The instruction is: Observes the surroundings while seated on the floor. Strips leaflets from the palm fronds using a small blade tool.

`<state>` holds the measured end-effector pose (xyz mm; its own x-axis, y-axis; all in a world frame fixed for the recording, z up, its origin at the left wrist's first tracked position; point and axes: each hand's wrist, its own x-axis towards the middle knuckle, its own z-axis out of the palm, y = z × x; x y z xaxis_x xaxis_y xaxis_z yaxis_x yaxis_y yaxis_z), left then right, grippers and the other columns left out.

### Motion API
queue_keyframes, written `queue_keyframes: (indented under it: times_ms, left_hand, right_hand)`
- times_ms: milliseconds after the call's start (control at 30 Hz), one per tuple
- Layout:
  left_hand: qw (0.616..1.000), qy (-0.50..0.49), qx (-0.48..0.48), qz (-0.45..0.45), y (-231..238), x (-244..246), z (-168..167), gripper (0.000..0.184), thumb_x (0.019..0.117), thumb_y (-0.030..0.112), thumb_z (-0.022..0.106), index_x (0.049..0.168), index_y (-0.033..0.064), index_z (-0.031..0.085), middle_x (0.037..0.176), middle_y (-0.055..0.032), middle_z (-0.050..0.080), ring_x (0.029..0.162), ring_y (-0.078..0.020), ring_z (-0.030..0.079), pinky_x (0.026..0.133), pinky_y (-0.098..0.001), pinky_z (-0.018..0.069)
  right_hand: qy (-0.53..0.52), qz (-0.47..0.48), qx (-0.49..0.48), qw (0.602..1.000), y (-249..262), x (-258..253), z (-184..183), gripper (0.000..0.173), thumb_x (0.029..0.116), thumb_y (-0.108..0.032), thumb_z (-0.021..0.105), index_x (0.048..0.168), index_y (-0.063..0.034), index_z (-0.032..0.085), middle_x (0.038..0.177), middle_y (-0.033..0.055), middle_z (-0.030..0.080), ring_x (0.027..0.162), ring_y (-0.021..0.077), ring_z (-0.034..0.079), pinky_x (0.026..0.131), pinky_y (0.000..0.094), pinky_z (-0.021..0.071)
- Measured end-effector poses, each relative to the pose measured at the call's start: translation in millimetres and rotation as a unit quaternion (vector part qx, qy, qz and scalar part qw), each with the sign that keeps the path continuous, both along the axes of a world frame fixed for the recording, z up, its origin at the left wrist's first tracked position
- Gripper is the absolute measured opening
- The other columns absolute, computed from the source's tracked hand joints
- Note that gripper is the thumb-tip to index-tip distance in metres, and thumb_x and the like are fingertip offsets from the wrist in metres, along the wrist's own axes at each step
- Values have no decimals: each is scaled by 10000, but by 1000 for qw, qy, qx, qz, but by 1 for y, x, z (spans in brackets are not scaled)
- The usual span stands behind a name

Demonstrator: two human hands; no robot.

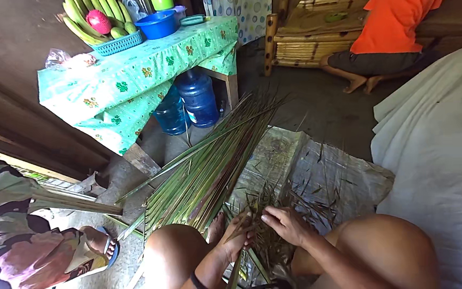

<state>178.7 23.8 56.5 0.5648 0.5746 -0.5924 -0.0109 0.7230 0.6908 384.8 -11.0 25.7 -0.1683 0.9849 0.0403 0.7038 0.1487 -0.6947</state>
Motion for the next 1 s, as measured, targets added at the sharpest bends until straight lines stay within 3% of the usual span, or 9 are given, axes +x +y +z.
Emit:
queue_keyframes:
  times_ms: [100, 167, 300, 433, 667, 733, 833, 933, 1000]
  left_hand:
    - [1000, 0, -4, -13, -1, 1, 2, 312, 1142, 261, 294, 980, 105, 510, 580, 67, 413, 415, -7, 375, 392, -139, 334]
    - [1000, -8, -8, -5, -1, 1, 0, 309, 1141, 252, 298, 985, 102, 520, 569, 64, 423, 413, -7, 394, 390, -137, 346]
    - [1000, -13, -11, 6, 2, 0, -1, 329, 1143, 271, 274, 994, 98, 510, 580, 57, 427, 419, -11, 398, 393, -140, 354]
    - [999, -26, -20, 14, 0, 0, 1, 345, 1144, 257, 255, 964, 124, 518, 570, 61, 430, 421, -12, 397, 395, -142, 342]
    - [1000, -18, -10, -9, 0, 0, 1, 318, 1140, 279, 296, 980, 100, 505, 584, 57, 419, 418, -10, 385, 395, -136, 341]
    - [1000, -18, -10, -9, 0, -1, 2, 325, 1141, 284, 289, 980, 101, 504, 582, 58, 418, 417, -9, 386, 394, -135, 344]
    - [1000, -17, -13, -13, 0, -1, 3, 332, 1142, 283, 276, 988, 96, 504, 576, 56, 423, 414, -11, 389, 392, -137, 344]
    - [999, -14, -5, -35, -2, -1, 1, 309, 1141, 281, 288, 1045, 93, 514, 627, 37, 475, 457, -29, 454, 427, -150, 401]
    - [999, -16, 14, -50, -4, -1, 0, 281, 1136, 251, 295, 1117, 86, 522, 690, 16, 543, 524, -53, 537, 486, -172, 475]
  right_hand:
    - [20, -76, -62, 995, 15, 18, 2, 485, 1065, -401, 440, 1051, 2, 710, 847, 174, 684, 817, 320, 677, 759, 543, 520]
    - [32, -98, -44, 994, 19, 25, 1, 497, 1060, -421, 425, 1005, -9, 697, 772, 138, 639, 736, 276, 634, 695, 505, 493]
    - [91, 7, -54, 994, 0, 1, 14, 486, 1050, -415, 440, 1006, -14, 710, 788, 119, 652, 732, 227, 631, 694, 453, 510]
    - [44, 56, -17, 997, -8, -15, 10, 495, 1052, -439, 440, 920, -29, 682, 718, 116, 621, 677, 250, 631, 617, 452, 493]
    - [-10, -97, -64, 993, 20, 22, 3, 493, 1070, -418, 434, 1055, -9, 708, 850, 177, 690, 824, 334, 686, 757, 557, 518]
    - [47, -127, -55, 989, 21, 24, 4, 471, 1068, -393, 429, 1039, -15, 709, 794, 127, 654, 744, 253, 639, 713, 486, 504]
    - [245, -116, -125, 954, 14, 14, 9, 388, 1066, -295, 413, 1177, -32, 675, 660, -75, 507, 528, 14, 456, 510, 199, 407]
    - [396, -76, -237, 884, 9, -3, 17, 405, 1072, -252, 384, 1382, -67, 569, 656, -53, 511, 473, 54, 465, 436, 207, 414]
    - [419, -82, -255, 868, 9, -8, 17, 384, 1079, -238, 400, 1381, -82, 578, 659, -47, 509, 470, 55, 454, 431, 206, 399]
